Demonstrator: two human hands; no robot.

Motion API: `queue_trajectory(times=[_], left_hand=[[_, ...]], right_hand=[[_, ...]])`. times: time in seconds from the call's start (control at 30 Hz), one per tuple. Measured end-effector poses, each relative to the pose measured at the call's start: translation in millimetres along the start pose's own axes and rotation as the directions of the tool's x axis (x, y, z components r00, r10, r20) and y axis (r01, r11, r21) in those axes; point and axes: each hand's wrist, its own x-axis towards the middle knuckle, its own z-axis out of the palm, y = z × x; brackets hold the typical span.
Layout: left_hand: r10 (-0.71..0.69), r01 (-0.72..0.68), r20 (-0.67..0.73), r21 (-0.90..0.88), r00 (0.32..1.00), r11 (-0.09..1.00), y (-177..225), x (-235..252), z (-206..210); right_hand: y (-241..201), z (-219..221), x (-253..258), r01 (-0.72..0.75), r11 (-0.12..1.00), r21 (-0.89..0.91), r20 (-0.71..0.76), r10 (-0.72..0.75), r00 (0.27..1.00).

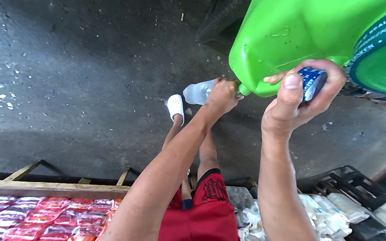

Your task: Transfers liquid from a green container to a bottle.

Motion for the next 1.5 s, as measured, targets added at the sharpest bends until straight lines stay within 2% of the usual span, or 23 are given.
queue_trajectory(times=[0.5, 0.87, 1.23, 1.5], left_hand=[[-0.002, 0.002, 0.018, 0.001, 1.0, 1.0, 0.4, 0.1, -0.9], [0.008, -0.008, -0.022, -0.013, 1.0, 1.0, -1.9, -0.6, 2.3], [-0.018, 0.018, 0.037, -0.005, 0.999, 1.0, 0.2, 0.1, -1.8], [-0.001, 0.001, 0.008, -0.001, 1.0, 1.0, 0.5, -0.6, -0.3]], right_hand=[[-0.7, 0.0, 0.8, -0.004, 1.0, 0.005, -0.001, 0.004, 1.0], [-0.1, 0.3, -1.0, 0.004, 1.0, -0.01, 0.001, -0.004, 1.0], [-0.3, -0.5, 0.1, -0.006, 1.0, -0.005, 0.005, 0.006, 1.0], [-1.7, -0.7, -1.2, -0.007, 1.0, -0.006, 0.012, 0.007, 1.0]])
